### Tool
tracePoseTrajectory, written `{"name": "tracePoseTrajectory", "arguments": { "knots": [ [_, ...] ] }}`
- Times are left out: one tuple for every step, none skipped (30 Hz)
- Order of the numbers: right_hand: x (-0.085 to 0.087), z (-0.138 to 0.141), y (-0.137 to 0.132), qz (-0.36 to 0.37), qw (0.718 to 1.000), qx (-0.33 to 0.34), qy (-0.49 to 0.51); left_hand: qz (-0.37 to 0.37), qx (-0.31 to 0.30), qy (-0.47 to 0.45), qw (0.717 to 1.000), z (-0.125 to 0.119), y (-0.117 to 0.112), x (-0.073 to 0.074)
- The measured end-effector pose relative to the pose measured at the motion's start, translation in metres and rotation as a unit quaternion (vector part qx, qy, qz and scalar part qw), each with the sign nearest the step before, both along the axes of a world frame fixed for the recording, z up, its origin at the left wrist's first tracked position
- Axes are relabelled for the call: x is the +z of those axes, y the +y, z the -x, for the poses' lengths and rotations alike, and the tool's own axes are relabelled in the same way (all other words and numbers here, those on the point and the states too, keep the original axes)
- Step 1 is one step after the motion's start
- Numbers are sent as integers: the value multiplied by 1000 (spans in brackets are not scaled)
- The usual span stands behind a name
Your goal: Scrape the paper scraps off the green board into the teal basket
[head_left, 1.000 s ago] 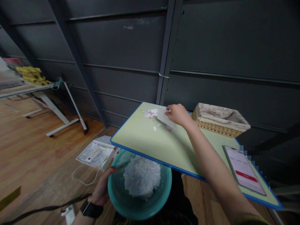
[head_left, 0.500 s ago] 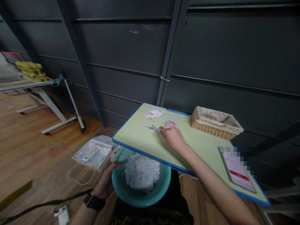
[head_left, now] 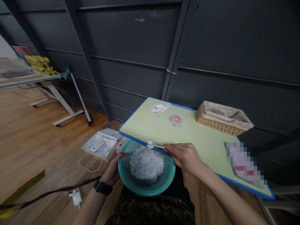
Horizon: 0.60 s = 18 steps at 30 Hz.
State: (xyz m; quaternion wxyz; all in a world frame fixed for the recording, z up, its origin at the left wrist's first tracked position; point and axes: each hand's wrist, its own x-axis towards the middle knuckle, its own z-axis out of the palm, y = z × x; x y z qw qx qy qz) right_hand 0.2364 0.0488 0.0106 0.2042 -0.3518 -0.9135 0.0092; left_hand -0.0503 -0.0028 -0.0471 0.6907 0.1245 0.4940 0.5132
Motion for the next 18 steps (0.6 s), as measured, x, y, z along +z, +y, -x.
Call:
{"name": "tracePoseTrajectory", "arguments": {
  "knots": [
    [1,-1,-3,9,1000,4,11,2,0,0,1000,0,-1,1],
    [3,-1,-4,16,1000,4,21,5,0,1,1000,0,-2,2],
    [5,-2,-5,19,999,1,32,8,0,1,1000,0,-3,2],
    [6,-2,-5,17,999,-6,40,9,0,1,1000,0,-4,3],
    [7,-1,-4,11,999,-13,45,9,1,1,1000,0,-4,3],
    [7,-1,-3,3,999,-19,47,9,3,1,1000,0,-4,3],
    [7,0,-3,-6,999,-23,46,9,4,0,1000,0,-4,4],
    [7,0,-3,-12,999,-23,41,9,5,0,1000,0,-4,4],
    [6,1,-3,-14,999,-18,36,8,5,-1,1000,0,-4,3],
    [6,2,-4,-13,999,-10,32,7,5,-1,1000,0,-4,3],
    [6,2,-5,-9,999,0,30,5,4,-2,1000,0,-4,2],
    [8,3,-5,-4,999,7,33,4,2,-3,1000,0,-4,1],
    [10,2,-4,-1,999,12,38,2,0,-4,1000,1,-3,-1],
    [14,1,-1,-3,999,12,46,2,0,-4,1000,1,-3,-2],
    [19,0,4,-12,998,4,56,4,1,-2,1000,1,-3,-4],
    [25,-3,13,-26,998,-11,64,6,4,1,1000,1,-3,-5],
    [31,-5,26,-42,996,-30,70,9,5,3,1000,1,-3,-7],
    [37,-9,41,-60,994,-60,73,13,7,4,1000,1,-4,-7]
  ]
}}
